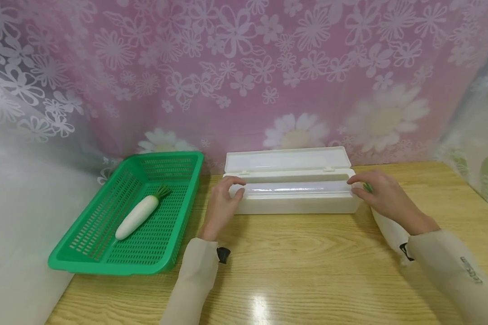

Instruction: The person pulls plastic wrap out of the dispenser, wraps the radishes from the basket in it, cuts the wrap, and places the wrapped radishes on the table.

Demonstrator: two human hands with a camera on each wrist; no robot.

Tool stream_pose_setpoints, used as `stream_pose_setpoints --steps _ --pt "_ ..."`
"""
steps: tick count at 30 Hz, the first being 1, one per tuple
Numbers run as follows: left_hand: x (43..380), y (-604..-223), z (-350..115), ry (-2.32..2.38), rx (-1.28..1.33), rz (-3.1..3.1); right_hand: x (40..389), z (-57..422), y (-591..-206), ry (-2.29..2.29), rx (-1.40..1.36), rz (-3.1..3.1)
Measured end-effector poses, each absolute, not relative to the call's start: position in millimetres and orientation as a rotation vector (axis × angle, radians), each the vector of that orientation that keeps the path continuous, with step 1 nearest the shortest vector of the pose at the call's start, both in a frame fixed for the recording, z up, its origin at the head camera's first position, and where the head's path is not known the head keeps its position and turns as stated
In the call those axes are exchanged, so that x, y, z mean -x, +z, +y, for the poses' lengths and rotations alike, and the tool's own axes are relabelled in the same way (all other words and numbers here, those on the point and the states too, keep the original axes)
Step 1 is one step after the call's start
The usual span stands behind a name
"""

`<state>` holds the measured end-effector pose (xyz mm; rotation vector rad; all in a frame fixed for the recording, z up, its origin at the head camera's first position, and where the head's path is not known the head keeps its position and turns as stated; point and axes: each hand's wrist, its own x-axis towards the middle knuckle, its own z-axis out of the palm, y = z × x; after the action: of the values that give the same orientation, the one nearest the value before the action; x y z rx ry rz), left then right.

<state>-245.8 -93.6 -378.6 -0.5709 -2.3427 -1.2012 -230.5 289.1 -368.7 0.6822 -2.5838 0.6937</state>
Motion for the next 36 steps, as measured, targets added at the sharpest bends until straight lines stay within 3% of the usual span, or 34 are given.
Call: stream_pose_setpoints --steps 14,36 --pt "253 -380 -109 -0.847 0.615 -2.576 240 289 -371 0.62 -0.749 -2.595" --pt "257 -381 -112 -0.833 0.637 -2.632 253 283 -356 0.748 -0.63 -2.809"
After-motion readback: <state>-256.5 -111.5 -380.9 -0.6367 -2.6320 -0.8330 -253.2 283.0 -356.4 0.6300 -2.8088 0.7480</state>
